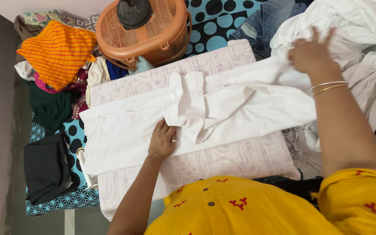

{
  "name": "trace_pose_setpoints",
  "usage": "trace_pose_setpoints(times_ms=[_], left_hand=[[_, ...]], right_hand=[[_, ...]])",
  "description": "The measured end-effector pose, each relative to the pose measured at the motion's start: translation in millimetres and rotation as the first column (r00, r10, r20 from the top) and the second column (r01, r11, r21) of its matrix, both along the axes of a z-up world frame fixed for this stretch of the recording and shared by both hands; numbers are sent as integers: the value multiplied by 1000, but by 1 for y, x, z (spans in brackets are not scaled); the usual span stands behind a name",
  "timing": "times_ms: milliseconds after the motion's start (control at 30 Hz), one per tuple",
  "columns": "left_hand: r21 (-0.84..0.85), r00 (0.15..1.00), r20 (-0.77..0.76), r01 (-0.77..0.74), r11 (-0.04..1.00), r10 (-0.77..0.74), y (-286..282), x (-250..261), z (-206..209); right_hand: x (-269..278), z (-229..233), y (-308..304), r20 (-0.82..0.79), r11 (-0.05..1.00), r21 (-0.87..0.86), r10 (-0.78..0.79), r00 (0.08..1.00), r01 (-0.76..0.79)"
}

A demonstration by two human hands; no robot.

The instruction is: The person folds a white button-down shirt on a flat surface, smoothing the fabric with their hands and neatly overlapping the sleeves and body of the garment.

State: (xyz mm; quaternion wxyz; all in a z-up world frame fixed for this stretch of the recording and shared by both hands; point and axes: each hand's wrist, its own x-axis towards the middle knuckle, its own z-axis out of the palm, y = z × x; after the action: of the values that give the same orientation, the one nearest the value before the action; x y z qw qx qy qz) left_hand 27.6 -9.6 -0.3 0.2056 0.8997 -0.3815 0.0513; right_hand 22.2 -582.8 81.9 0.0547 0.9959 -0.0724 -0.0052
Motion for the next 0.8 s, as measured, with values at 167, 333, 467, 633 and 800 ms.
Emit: trace_pose_setpoints(times_ms=[167,333,467,633,800], left_hand=[[-28,1000,14,2,1000,-2,1,0,-2],[-20,1000,1,2,1000,-2,2,1,-3],[-6,1000,-9,-4,1000,4,3,1,-5],[-11,1000,1,-13,1000,13,3,1,-8],[-23,1000,-11,-17,1000,17,3,1,-8]], right_hand=[[-12,-39,-79,71,982,62,-184,980,180],[22,-67,-88,215,886,411,-323,922,215],[59,-65,-68,100,921,27,-389,916,389],[34,-68,-105,75,904,135,-417,906,405],[24,-93,-127,77,855,296,-465,882,425]])
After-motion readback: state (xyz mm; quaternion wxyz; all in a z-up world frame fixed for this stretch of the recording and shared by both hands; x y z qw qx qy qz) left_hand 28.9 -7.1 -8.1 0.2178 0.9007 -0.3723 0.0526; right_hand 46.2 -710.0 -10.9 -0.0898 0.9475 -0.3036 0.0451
